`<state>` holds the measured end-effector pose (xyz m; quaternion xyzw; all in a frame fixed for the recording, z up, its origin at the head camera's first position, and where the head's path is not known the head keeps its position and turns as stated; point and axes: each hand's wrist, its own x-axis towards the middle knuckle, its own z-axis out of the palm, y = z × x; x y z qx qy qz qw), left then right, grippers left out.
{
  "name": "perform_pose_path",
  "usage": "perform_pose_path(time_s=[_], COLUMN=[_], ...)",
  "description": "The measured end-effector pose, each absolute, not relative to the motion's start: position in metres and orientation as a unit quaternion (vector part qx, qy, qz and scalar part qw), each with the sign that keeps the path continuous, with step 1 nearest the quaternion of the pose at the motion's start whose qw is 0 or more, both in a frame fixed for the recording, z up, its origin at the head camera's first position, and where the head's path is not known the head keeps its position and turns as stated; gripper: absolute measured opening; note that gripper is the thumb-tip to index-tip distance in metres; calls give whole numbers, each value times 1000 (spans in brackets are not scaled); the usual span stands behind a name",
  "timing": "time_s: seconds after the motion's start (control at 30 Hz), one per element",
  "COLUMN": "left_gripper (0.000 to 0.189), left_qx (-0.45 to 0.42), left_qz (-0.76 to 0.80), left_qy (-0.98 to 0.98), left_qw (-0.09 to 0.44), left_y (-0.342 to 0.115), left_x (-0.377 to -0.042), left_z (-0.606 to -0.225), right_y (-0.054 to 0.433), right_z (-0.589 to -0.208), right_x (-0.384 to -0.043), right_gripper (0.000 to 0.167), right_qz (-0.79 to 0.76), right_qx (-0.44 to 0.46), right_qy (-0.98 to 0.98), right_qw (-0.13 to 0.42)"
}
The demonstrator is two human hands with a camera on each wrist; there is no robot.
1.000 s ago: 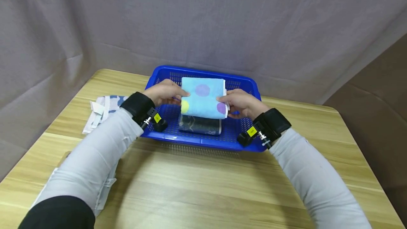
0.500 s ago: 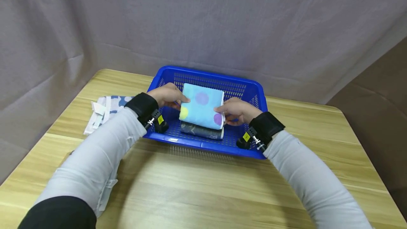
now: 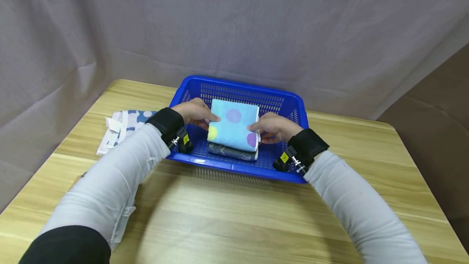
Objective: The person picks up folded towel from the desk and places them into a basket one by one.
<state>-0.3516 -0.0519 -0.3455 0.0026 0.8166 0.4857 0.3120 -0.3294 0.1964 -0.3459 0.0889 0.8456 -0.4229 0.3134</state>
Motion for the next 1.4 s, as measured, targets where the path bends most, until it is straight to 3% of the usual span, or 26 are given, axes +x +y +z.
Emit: perform_pose_path(time_s=[0.23,0.37,0.57,0.9,1.17,1.4], left_gripper=[31,41,50,32,25,16], left_qx=[13,28,85,162,192,184], left_qz=[475,443,418,454,469,523], left_qy=[820,843,881,875,862,829], left_qw=[319,303,207,42,-21,-71], left_y=[-49,-53,-68,-98,-111,-121], left_x=[-355,-357,-355,-301,-254,-221], left_z=[-356,-357,-323,-267,-299,-334], right_y=[202,208,221,242,262,257], right_z=[-359,-358,-324,-276,-294,-325], right_x=[-333,-333,-334,-292,-246,-214], right_gripper=[31,23,44,41,35,20], right_qz=[-405,-415,-400,-375,-394,-364], right_qx=[59,43,-6,-87,-100,-115], right_qy=[857,860,888,913,909,924], right_qw=[312,295,228,136,92,-29])
